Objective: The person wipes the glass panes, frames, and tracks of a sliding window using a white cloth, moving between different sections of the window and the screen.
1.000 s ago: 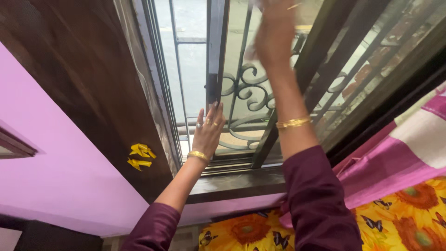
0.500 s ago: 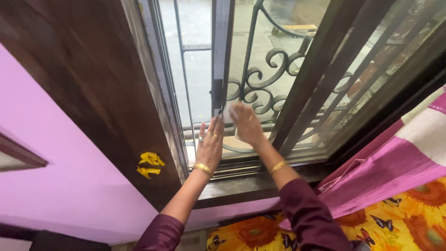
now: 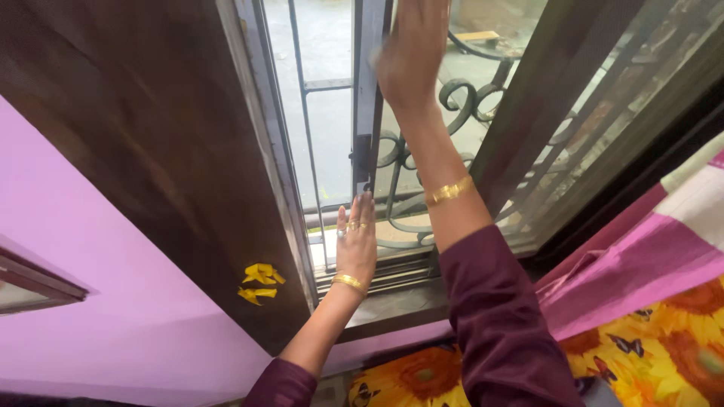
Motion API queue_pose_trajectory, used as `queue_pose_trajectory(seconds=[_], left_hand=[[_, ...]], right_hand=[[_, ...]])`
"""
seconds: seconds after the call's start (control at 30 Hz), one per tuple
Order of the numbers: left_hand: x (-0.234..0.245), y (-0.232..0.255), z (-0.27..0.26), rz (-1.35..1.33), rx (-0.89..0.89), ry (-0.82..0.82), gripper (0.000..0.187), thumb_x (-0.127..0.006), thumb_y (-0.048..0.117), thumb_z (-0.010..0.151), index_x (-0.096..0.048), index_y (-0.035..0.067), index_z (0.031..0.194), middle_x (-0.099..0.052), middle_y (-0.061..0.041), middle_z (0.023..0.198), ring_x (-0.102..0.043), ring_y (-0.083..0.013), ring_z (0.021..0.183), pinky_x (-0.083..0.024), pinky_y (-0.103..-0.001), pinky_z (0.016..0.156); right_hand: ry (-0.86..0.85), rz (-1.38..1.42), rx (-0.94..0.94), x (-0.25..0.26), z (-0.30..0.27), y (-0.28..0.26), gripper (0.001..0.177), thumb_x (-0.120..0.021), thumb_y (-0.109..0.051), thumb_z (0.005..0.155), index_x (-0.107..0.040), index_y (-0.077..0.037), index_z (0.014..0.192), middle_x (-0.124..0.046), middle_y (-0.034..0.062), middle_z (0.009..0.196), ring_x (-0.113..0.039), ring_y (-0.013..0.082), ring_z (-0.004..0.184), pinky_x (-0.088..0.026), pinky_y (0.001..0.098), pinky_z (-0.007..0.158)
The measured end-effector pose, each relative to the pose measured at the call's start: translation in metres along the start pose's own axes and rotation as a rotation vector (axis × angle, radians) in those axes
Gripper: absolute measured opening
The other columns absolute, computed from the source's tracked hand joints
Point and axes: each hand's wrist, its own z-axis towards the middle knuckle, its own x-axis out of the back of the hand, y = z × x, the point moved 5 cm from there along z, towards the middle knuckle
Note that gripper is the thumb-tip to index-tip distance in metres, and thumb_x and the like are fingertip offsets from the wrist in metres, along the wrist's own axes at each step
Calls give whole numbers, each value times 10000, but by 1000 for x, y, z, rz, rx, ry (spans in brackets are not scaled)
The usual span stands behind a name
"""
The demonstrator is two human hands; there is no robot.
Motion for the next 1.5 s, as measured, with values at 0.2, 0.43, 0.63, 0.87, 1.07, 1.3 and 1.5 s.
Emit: queue_pose_trajectory(seconds=[0.2, 0.43, 0.63, 0.87, 1.07, 1.3, 1.5], left_hand=[[8, -7, -3, -3, -29, -28, 759, -493, 48, 884, -244, 9, 1600, -131, -87, 1715, -105, -234, 1576, -62, -492, 1257], [38, -18, -8, -162, -74, 70, 739, -551, 61, 852, -346, -41, 1555, -253, -135, 1677, -258, -259, 1548, -158, -497, 1257], [62, -22, -35, -1087, 88, 7, 619, -705, 223, 884, -507, -34, 1411, -584, -242, 1362, -588, -374, 1181, -474, -414, 1003], [58, -26, -61, -1532, 304, -298, 349, -718, 265, 846, -739, 18, 1092, -726, -114, 830, -641, -181, 741, -514, -327, 693], [37, -31, -75, -1937, 274, -402, 289, -627, 121, 918, -712, -10, 1161, -736, -70, 979, -644, -121, 875, -503, -269, 788], [52, -29, -90, -2351, 107, -456, 324, -579, 1, 927, -683, -40, 1231, -715, -64, 1109, -634, -128, 1005, -490, -254, 914], [94, -41, -89, -2058, 5, 16, 235, -606, -17, 935, -701, -48, 1148, -543, -57, 1337, -559, -116, 1209, -474, -254, 1006]], right_hand=[[-39, -29, -30, 35, -92, 14, 682, -466, 223, 883, -494, -20, 1519, -417, 152, 1633, -384, 379, 1561, -305, 441, 1296], [-146, -158, -413, 60, -250, -18, 457, -516, 126, 946, -601, 9, 1380, -531, 208, 1519, -497, 422, 1431, -409, 478, 1196], [298, 1096, -1473, 94, -330, -39, 432, -571, 23, 995, -563, 42, 1426, -621, 153, 1349, -610, 274, 1211, -487, 423, 1056], [337, 1331, -1524, 136, -296, -89, 477, -624, -80, 928, -543, 3, 1390, -655, 119, 1269, -657, 258, 1148, -526, 405, 997], [271, 1150, -1564, 162, -293, -87, 336, -672, -92, 975, -592, 24, 1280, -688, 127, 1169, -680, 249, 1076, -544, 395, 964], [224, 913, -1615, 181, -308, -102, 464, -692, -67, 916, -532, -74, 1351, -647, 134, 1199, -657, 245, 1086, -530, 414, 947], [-34, 566, -1379, 188, -292, -138, 559, -570, -307, 993, -481, -22, 1466, -543, 93, 1452, -493, 189, 1337, -392, 340, 1094]])
